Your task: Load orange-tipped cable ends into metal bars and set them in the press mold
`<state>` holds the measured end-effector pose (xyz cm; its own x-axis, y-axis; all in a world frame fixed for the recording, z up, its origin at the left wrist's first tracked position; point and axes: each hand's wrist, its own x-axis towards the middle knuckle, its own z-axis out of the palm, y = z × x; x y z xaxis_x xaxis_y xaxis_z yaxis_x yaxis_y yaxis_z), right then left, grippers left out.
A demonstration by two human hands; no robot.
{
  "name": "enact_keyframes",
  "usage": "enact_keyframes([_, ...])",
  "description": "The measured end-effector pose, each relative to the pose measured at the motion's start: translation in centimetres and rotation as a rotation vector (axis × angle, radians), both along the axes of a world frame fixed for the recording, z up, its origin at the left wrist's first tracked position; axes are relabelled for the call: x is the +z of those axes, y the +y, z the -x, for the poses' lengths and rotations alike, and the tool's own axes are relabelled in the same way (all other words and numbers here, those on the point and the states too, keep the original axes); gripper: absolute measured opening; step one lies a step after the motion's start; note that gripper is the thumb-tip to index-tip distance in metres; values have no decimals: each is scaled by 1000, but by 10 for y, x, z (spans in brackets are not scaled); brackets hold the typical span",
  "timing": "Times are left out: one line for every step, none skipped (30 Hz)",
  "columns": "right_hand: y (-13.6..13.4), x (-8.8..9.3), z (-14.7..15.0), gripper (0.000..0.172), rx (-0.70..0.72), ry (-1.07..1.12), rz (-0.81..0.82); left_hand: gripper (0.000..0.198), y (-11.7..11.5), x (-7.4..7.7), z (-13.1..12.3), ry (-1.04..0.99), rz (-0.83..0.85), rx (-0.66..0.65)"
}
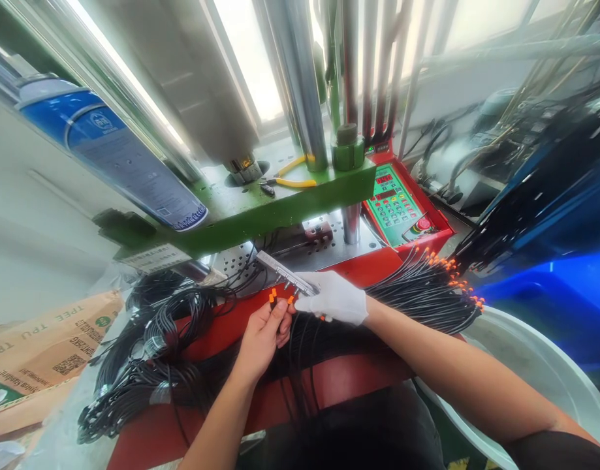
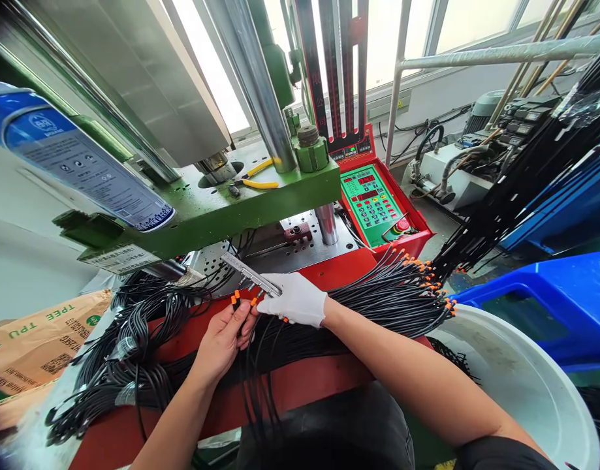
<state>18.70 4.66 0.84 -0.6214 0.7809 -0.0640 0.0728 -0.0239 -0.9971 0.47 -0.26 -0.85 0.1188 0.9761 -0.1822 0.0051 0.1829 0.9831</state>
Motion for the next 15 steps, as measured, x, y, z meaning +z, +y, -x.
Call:
enact_keyframes([0, 1, 0, 32, 6, 4, 1, 28, 0, 0, 0, -2, -1, -3])
enact_keyframes([0, 1, -1, 34, 12, 6, 2, 28, 0, 0, -1, -1, -2, -7])
enact_keyframes([0, 2, -1, 37, 19, 8, 2, 28, 1, 1, -1, 0, -4, -10])
enact_keyframes([0, 2, -1, 39, 25, 9, 2, 29, 1, 1, -1, 4, -6, -13])
enact_keyframes([0, 2, -1, 40, 30, 9, -3, 30, 1, 1, -2, 12, -6, -15])
enact_keyframes([-1, 2, -1, 39, 29, 6, -23, 31, 1, 1, -2, 25, -5, -13])
enact_keyframes([-1, 1, -1, 36, 11, -1, -66, 33, 1, 1, -2, 41, -3, -8])
enact_keyframes([-1, 0, -1, 32, -18, -12, -126, 35, 1, 0, -2, 63, -3, -4])
enact_keyframes([-2, 0, 0, 30, -53, -30, -190, 38, 1, 0, -2, 94, -6, -2])
enact_keyframes([-2, -1, 1, 28, -89, -51, -247, 40, 1, -1, -2, 130, -14, -2])
enact_keyframes([-3, -2, 2, 28, -119, -69, -288, 42, 1, -1, -2, 168, -24, -2])
enact_keyframes([-3, -2, 2, 29, -135, -78, -309, 44, 1, -1, -2, 204, -33, -6])
enact_keyframes([-3, -2, 3, 29, -134, -77, -314, 45, 1, -2, -3, 236, -39, -14])
enact_keyframes([-3, -2, 3, 29, -117, -67, -304, 45, 2, -1, -3, 259, -43, -23])
enact_keyframes([-2, -2, 2, 29, -91, -55, -280, 44, 2, -1, -3, 270, -45, -26])
